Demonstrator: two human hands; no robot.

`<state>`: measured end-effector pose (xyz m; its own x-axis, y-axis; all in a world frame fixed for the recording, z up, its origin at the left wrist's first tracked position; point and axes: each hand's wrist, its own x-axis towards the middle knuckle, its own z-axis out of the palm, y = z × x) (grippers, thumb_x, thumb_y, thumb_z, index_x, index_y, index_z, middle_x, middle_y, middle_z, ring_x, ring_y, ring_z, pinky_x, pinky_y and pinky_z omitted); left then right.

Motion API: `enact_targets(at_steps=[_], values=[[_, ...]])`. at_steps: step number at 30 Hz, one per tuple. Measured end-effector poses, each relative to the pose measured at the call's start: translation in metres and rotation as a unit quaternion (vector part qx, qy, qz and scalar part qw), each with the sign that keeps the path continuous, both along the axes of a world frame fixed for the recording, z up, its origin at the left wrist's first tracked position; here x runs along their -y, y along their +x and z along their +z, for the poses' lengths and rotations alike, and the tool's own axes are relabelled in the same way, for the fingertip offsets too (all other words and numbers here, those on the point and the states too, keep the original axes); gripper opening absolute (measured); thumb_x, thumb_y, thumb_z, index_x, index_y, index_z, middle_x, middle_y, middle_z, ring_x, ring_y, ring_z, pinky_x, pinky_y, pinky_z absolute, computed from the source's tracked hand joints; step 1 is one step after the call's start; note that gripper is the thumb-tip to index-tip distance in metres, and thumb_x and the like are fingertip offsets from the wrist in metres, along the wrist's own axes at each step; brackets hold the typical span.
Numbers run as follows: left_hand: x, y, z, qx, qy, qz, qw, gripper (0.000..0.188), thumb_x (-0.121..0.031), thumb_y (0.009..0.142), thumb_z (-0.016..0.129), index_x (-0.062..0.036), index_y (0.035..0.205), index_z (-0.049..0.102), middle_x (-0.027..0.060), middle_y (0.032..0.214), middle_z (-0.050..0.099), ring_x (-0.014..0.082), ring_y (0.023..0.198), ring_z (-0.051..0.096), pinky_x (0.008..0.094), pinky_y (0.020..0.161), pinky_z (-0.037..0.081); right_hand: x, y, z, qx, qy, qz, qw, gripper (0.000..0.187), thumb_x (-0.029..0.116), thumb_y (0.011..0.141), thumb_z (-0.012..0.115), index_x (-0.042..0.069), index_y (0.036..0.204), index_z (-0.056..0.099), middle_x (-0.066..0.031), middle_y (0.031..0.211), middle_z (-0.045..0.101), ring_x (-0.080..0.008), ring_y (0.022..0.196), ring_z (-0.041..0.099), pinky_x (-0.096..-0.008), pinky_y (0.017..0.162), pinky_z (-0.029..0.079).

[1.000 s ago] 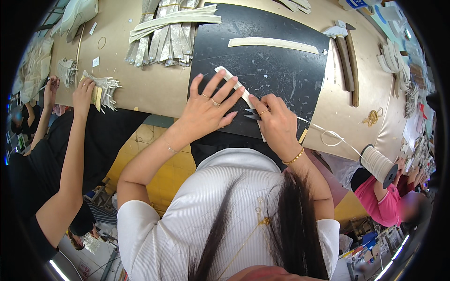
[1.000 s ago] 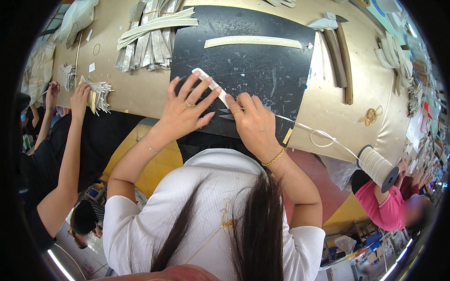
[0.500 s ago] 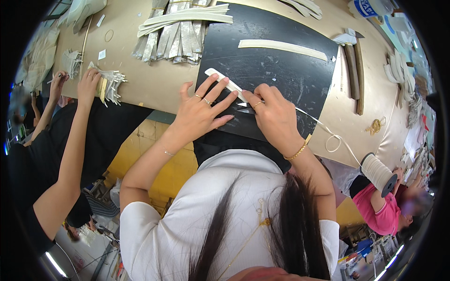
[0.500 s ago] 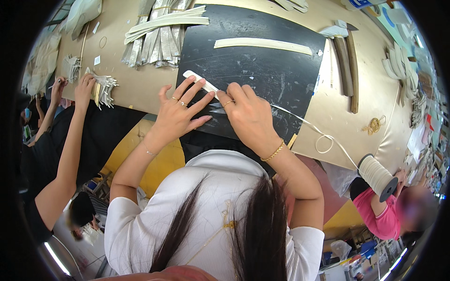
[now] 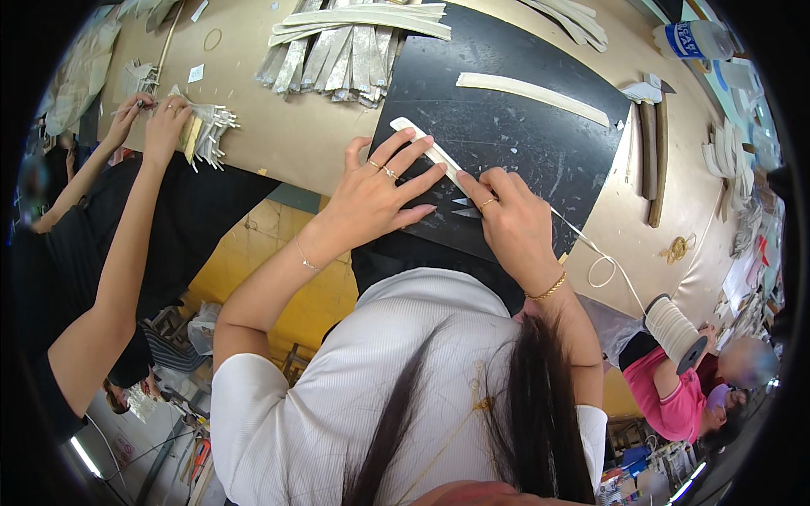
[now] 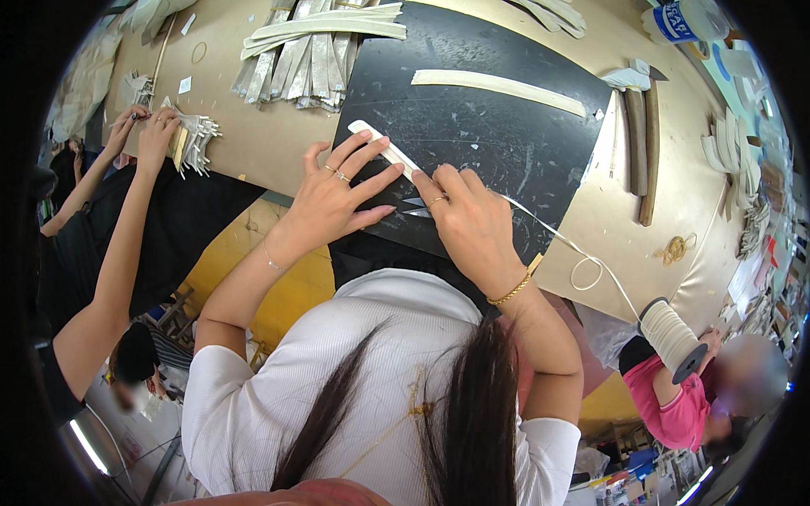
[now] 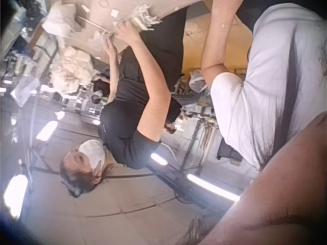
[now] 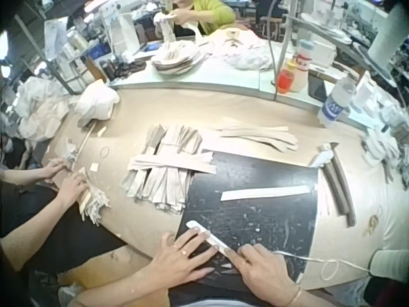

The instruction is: The person wraps a white string around a long, narrow fabric strip using a small tool to press the string into place. The person repeats this process on multiple fabric strips, placing finished pieces on the table.

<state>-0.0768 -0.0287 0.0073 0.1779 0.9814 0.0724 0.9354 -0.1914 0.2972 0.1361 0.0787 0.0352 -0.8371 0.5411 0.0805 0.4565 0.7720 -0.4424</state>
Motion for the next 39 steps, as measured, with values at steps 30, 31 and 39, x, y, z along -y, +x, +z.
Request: enact_targets(at_steps=[30, 31, 39], values=[[-0.001, 0.011, 0.000, -0.042, -0.013, 0.027, 0.999, 0.069, -0.050, 0.077, 0.080, -0.0288, 0.140, 0.060, 0.0035, 0.148, 0.050, 0.0232, 0.142, 0.039, 0.0595, 0.104, 0.028, 0.007, 0.000, -0.007, 0.001, -0.002, -0.021, 1.000, 0.041, 0.002, 0.082, 0.066, 0.012, 0.121, 0.073, -0.0016, 0.090, 0.057, -0.0164, 0.078, 0.061, -0.0299, 0.061, 0.053], [0.000, 0.011, -0.001, -0.039, -0.009, 0.024, 0.999, 0.069, -0.050, 0.077, 0.080, -0.0291, 0.139, 0.060, 0.0051, 0.147, 0.050, 0.0240, 0.141, 0.040, 0.0605, 0.103, 0.028, 0.007, 0.000, -0.007, 0.002, 0.009, -0.014, 1.000, 0.040, 0.004, 0.082, 0.066, 0.010, 0.121, 0.072, -0.0015, 0.090, 0.056, -0.0155, 0.078, 0.061, -0.0288, 0.060, 0.053], [-0.002, 0.003, -0.002, -0.018, 0.008, 0.152, 0.988, 0.069, -0.046, 0.080, 0.080, -0.0214, 0.141, 0.059, 0.0116, 0.148, 0.045, 0.0318, 0.145, 0.032, 0.0568, 0.109, 0.022, 0.011, -0.001, -0.003, 0.036, 0.006, -0.021, 0.999, 0.043, 0.004, 0.082, 0.065, 0.013, 0.124, 0.071, -0.0016, 0.092, 0.057, -0.0158, 0.080, 0.061, -0.0292, 0.062, 0.055]])
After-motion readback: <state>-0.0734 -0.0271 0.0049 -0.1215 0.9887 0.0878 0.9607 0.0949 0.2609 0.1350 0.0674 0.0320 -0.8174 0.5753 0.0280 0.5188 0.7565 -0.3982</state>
